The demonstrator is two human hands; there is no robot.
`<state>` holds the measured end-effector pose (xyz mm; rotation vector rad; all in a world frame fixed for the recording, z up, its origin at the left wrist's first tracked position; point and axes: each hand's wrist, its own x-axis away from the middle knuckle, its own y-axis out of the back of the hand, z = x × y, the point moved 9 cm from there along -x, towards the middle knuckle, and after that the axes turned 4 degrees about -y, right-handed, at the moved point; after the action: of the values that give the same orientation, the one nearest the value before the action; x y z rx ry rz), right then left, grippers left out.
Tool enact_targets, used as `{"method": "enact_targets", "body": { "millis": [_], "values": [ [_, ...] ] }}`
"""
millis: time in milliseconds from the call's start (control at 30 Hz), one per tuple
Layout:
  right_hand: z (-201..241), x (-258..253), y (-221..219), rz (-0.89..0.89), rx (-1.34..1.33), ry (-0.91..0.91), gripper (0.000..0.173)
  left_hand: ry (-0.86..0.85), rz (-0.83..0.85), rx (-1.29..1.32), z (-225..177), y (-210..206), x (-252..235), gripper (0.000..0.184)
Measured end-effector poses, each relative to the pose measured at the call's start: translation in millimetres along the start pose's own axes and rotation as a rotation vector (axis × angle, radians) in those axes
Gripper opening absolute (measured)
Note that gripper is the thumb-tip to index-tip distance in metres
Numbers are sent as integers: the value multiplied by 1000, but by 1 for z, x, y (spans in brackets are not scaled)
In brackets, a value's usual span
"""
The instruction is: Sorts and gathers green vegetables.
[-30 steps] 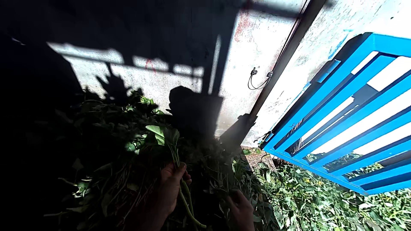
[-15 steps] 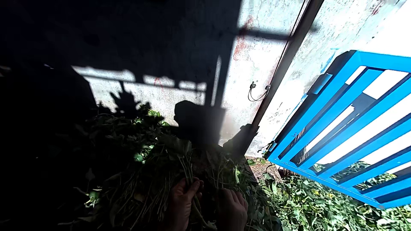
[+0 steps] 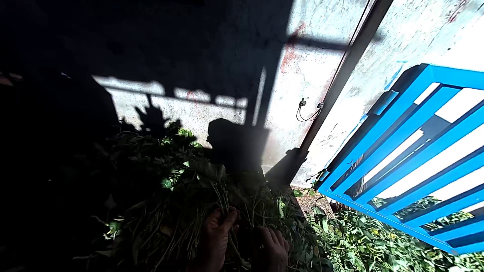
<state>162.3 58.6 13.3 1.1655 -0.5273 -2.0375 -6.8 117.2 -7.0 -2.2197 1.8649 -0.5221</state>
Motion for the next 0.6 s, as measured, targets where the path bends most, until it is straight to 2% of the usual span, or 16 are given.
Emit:
{"method": "enact_targets", "body": {
  "millis": [200, 333, 500, 600],
  "values": [
    [-24, 8, -16, 175, -482, -275, 17, 109, 34, -23, 13, -2, 0, 11],
    [-20, 13, -20, 246, -529, -228, 17, 121, 94, -62, 17, -8, 1, 11],
    [-4, 13, -19, 372, -540, -69, 20, 99, 162, -94, 19, -11, -1, 15],
    [-2, 12, -18, 374, -583, -83, 21, 125, 155, -78, 17, -11, 1, 15]
  ]
}}
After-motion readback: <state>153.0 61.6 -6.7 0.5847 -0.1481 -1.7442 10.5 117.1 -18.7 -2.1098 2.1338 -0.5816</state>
